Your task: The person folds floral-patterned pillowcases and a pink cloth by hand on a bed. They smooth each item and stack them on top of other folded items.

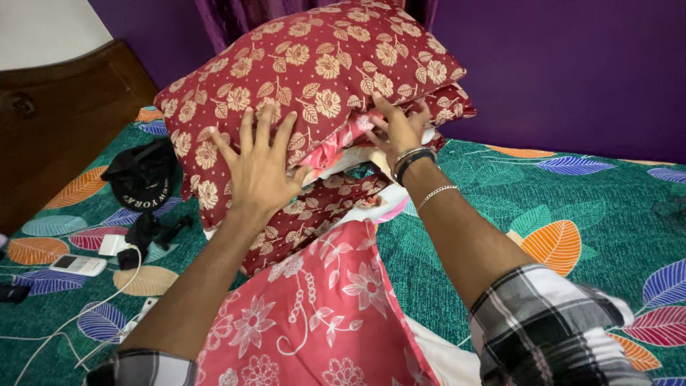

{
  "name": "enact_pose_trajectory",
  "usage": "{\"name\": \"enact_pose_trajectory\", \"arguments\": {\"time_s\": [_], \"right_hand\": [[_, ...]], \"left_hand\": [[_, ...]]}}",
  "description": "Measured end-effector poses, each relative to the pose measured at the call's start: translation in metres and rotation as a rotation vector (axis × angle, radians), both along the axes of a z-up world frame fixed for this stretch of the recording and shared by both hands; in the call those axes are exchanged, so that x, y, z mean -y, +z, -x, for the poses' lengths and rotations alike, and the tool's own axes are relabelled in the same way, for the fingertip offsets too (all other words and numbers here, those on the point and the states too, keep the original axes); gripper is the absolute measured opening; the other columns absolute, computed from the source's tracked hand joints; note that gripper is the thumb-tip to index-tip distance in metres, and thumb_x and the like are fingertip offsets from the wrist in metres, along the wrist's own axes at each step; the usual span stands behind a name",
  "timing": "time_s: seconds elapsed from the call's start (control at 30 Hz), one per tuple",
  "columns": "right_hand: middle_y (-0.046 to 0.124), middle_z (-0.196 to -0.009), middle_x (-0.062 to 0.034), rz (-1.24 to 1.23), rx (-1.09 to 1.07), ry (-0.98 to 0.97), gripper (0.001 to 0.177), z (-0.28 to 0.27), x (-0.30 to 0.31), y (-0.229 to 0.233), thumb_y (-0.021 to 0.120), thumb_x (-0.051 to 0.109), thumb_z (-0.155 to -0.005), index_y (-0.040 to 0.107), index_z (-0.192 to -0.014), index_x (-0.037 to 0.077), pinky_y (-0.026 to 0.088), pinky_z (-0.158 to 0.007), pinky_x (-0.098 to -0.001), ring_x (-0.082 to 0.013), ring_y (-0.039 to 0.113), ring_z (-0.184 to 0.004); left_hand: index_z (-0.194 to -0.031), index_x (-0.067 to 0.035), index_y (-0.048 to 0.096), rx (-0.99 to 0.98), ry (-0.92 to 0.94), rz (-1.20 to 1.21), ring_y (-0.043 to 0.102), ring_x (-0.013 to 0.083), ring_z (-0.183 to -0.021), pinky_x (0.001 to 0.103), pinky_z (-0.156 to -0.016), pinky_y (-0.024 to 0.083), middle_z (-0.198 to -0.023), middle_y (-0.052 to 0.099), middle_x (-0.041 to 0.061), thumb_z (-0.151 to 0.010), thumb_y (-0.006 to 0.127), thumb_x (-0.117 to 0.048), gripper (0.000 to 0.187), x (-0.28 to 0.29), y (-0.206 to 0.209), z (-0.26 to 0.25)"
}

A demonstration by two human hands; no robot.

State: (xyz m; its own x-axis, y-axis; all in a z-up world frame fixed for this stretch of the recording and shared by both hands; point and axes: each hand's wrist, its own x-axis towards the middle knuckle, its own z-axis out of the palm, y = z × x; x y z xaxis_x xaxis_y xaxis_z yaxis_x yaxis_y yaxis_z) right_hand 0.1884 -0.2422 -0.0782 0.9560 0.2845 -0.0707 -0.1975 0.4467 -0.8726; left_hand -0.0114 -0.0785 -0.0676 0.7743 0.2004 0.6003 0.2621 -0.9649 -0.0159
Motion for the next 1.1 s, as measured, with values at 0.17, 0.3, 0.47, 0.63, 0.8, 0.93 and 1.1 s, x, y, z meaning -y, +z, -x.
{"name": "enact_pose_trajectory", "arguments": {"time_s": [0.17,0.3,0.47,0.63,0.8,0.93,1.1], "right_hand": [[0.053,-0.14,-0.0169,0.076,-0.036,-0.023,0.111,0.0,0.006,-0.008,0.084,0.028,-0.076,0.005,-0.153,0.026,0.06,-0.091,-0.0473,-0.0288,0.061,-0.122],[0.057,-0.139,-0.0161,0.134,-0.02,-0.027,0.107,0.007,0.015,-0.016,0.084,0.033,-0.076,0.009,-0.152,0.023,0.059,-0.09,-0.0435,-0.0266,0.06,-0.122],[0.052,-0.138,-0.0137,0.091,-0.008,0.016,0.102,0.027,0.03,-0.021,0.082,0.032,-0.074,0.017,-0.151,0.021,0.058,-0.089,-0.0462,-0.0261,0.056,-0.126],[0.057,-0.137,-0.0147,0.14,0.008,0.045,0.099,0.064,0.049,0.001,0.083,0.034,-0.073,0.025,-0.15,0.015,0.054,-0.095,-0.0452,-0.0253,0.056,-0.128],[0.058,-0.136,-0.0106,0.142,0.032,0.132,0.094,0.111,0.075,-0.002,0.082,0.035,-0.074,0.028,-0.148,0.014,0.054,-0.096,-0.0452,-0.0238,0.055,-0.127],[0.065,-0.129,-0.0078,0.203,0.026,0.204,0.084,0.144,0.092,-0.037,0.083,0.031,-0.074,0.037,-0.142,0.012,0.052,-0.088,-0.0428,-0.0198,0.061,-0.119],[0.064,-0.119,-0.0061,0.376,0.078,0.232,0.065,0.169,0.104,-0.096,0.085,0.026,-0.069,0.054,-0.125,0.012,0.054,-0.08,-0.0378,-0.0204,0.065,-0.103]], "left_hand": [[-0.153,-0.018,0.044,-0.041,-0.001,0.027,0.026,0.0402,-0.15,0.084,-0.108,0.005,-0.163,0.03,0.015,-0.073,0.078,-0.055,0.094,0.005,0.005,0.0],[-0.152,-0.013,0.045,0.004,-0.06,0.043,0.026,0.0401,-0.15,0.084,-0.109,0.005,-0.162,0.03,0.019,-0.084,0.069,-0.062,0.087,0.013,0.006,0.002],[-0.152,-0.012,0.046,0.057,-0.08,0.073,0.026,0.041,-0.151,0.082,-0.112,0.005,-0.164,0.031,0.018,-0.093,0.06,-0.062,0.078,0.028,0.011,0.003],[-0.151,-0.011,0.047,0.116,-0.109,0.14,0.029,0.0413,-0.149,0.08,-0.112,0.005,-0.162,0.034,0.018,-0.096,0.056,-0.059,0.073,0.05,0.024,0.014],[-0.148,-0.01,0.051,0.259,-0.109,0.239,0.036,0.0376,-0.15,0.077,-0.116,0.007,-0.16,0.043,0.02,-0.103,0.059,-0.047,0.059,0.06,0.012,0.059],[-0.142,-0.007,0.056,0.356,-0.071,0.294,0.045,0.0367,-0.145,0.07,-0.118,0.02,-0.153,0.052,0.019,-0.105,0.059,-0.034,0.046,0.047,-0.027,0.123],[-0.137,-0.001,0.059,0.368,0.087,0.476,0.052,0.0415,-0.135,0.05,-0.116,0.038,-0.144,0.059,0.025,-0.112,0.059,-0.035,0.043,-0.008,-0.102,0.203]]}}
